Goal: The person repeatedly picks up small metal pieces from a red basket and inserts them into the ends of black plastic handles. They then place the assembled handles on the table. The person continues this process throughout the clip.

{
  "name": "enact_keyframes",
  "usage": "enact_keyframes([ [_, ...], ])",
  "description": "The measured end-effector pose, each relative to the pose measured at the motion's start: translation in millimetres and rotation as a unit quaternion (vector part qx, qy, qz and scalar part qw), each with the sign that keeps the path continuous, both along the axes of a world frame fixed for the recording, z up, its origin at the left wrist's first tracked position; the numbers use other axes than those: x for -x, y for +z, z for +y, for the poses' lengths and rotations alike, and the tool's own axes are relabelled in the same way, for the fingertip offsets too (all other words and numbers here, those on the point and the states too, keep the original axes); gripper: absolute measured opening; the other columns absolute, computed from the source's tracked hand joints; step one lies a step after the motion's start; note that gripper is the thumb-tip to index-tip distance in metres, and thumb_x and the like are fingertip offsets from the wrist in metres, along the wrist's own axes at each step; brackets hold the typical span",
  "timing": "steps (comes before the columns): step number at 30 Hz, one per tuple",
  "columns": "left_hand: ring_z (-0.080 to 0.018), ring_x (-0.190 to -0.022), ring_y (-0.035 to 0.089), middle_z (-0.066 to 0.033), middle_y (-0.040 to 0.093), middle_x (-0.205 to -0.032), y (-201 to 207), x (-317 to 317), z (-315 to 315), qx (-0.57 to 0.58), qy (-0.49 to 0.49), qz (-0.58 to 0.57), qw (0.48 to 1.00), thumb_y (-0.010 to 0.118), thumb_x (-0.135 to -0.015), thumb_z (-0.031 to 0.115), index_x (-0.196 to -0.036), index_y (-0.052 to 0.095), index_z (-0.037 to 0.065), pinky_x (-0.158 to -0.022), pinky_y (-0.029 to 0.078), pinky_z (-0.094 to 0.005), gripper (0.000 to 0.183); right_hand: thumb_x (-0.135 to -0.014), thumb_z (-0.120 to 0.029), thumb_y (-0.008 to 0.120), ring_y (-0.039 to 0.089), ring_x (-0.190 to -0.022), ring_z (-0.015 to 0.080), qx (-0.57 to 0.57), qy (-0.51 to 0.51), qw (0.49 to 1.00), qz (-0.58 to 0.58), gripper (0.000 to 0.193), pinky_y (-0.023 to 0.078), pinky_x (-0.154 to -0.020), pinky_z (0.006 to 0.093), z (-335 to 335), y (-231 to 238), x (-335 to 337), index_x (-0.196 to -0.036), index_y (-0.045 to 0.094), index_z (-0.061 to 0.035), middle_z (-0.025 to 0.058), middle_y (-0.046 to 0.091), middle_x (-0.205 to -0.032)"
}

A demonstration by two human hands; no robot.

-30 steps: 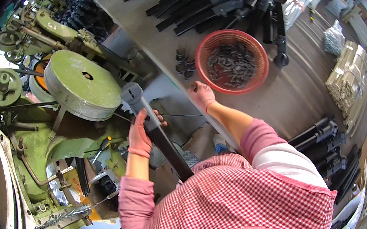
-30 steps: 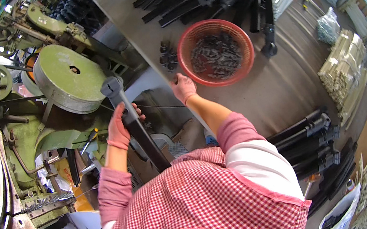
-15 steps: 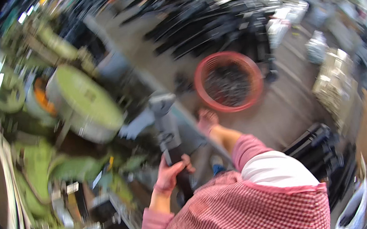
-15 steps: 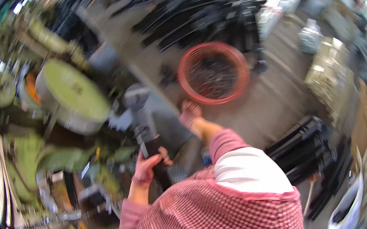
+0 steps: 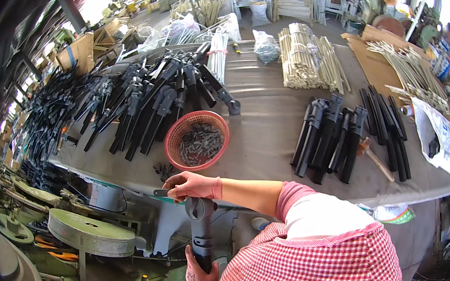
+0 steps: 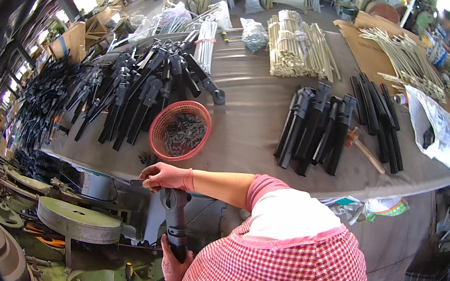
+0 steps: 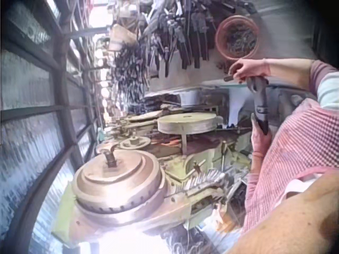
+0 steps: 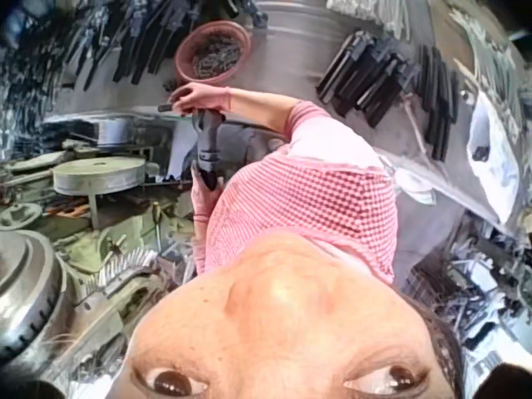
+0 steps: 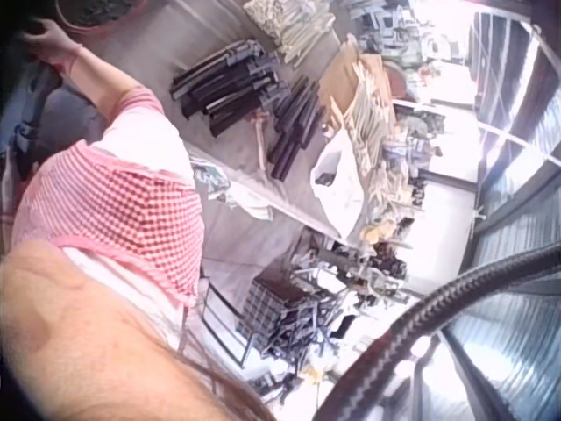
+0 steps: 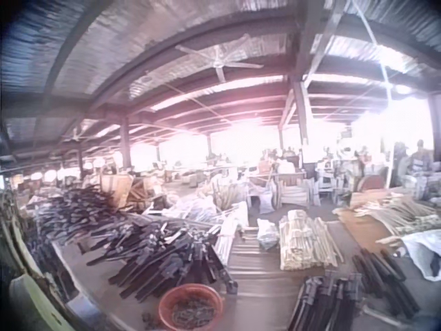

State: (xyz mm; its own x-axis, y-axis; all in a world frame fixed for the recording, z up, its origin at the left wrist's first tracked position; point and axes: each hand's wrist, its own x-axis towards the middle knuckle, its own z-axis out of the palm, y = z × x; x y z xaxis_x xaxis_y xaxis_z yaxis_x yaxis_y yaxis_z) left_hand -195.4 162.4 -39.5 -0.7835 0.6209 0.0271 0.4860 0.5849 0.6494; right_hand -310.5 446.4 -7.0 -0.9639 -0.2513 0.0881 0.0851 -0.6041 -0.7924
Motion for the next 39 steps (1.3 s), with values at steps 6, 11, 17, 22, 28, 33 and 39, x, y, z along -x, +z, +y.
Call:
enact_keyframes([
  [6, -0.0435, -0.113, 0.058, -0.0283, 0.056, -0.124, 27.9, -25.6, -28.8, -0.13, -0.01, -0.117, 0.984, 0.079, -0.07, 0.024, -0.144, 0.031, -0.005, -0.092, 0.049, -0.0457, 0.092, -0.096, -0.019, 0.065, 0.057, -0.075, 0.0103, -0.009, -0.054, 0.997, 0.049, 0.028, 0.048, -0.069, 0.0262, -58.1, 14.2, -30.8, -0.115, 0.06, -0.0004, 0.0001, 0.059, -0.085],
  [11, -0.0473, -0.089, 0.062, -0.0282, 0.064, -0.099, 37.4, -36.1, -50.9, -0.076, 0.186, 0.029, 0.979, 0.08, -0.068, 0.025, -0.122, 0.05, -0.002, -0.075, 0.051, -0.0491, 0.068, -0.093, -0.004, 0.05, 0.047, -0.073, 0.0075, -0.159, -0.145, 0.971, 0.105, 0.02, 0.042, -0.064, 0.025, -61.6, 17.3, -84.5, -0.109, 0.062, -0.0011, -0.0016, 0.053, -0.082],
  [17, -0.0361, -0.084, 0.069, -0.0203, 0.069, -0.089, 59.4, -52.8, -73.8, -0.113, 0.313, -0.033, 0.942, 0.079, -0.067, 0.028, -0.102, 0.062, -0.001, -0.075, 0.053, -0.041, 0.048, -0.099, -0.012, 0.058, 0.041, -0.069, 0.003, -0.195, 0.089, 0.977, -0.003, 0.019, 0.034, -0.059, 0.0197, -107.9, -12.4, -144.2, -0.115, 0.058, -0.001, -0.0039, 0.052, -0.085],
  [22, -0.0354, -0.087, 0.07, -0.0219, 0.07, -0.093, 64.8, -73.2, -77.4, -0.092, 0.339, -0.057, 0.935, 0.079, -0.065, 0.03, -0.105, 0.063, -0.001, -0.078, 0.055, -0.0401, 0.053, -0.098, -0.01, 0.06, 0.046, -0.07, 0.0033, -0.196, 0.113, 0.974, 0.025, 0.02, 0.039, -0.059, 0.0203, -155.1, -0.2, -150.9, -0.115, 0.058, -0.0012, -0.002, 0.056, -0.09],
  [28, -0.0393, -0.087, 0.069, -0.024, 0.069, -0.091, 56.5, -94.9, -88.5, -0.076, 0.401, -0.082, 0.909, 0.079, -0.065, 0.031, -0.104, 0.062, -0.003, -0.078, 0.054, -0.043, 0.055, -0.09, -0.014, 0.073, 0.059, -0.066, 0.0115, -0.1, 0.165, 0.97, -0.151, 0.019, 0.048, -0.06, 0.0257, -183.0, 3.0, -147.1, -0.098, 0.06, -0.0014, 0.0056, 0.064, -0.081],
  [33, -0.0387, -0.087, 0.068, -0.023, 0.069, -0.091, 46.8, -117.2, -104.3, -0.03, 0.496, -0.08, 0.864, 0.078, -0.065, 0.022, -0.102, 0.062, -0.002, -0.077, 0.053, -0.0425, 0.047, -0.089, -0.013, 0.074, 0.062, -0.074, 0.0118, -0.068, 0.317, 0.92, -0.221, 0.013, 0.05, -0.065, 0.0246, -223.4, -25.1, -121.0, -0.088, 0.061, -0.0087, 0.0019, 0.065, -0.083],
  [39, -0.0411, -0.087, 0.067, -0.0246, 0.068, -0.088, 45.4, -142.5, -148.7, -0.002, 0.582, 0.006, 0.813, 0.077, -0.067, 0.028, -0.1, 0.059, -0.003, -0.078, 0.053, -0.0441, 0.049, -0.092, -0.009, 0.068, 0.067, -0.091, 0.0156, 0.015, 0.419, 0.89, -0.179, 0.008, 0.053, -0.079, 0.0299, -304.2, -52.5, -108.3, -0.089, 0.061, -0.0105, 0.0008, 0.068, -0.095],
])
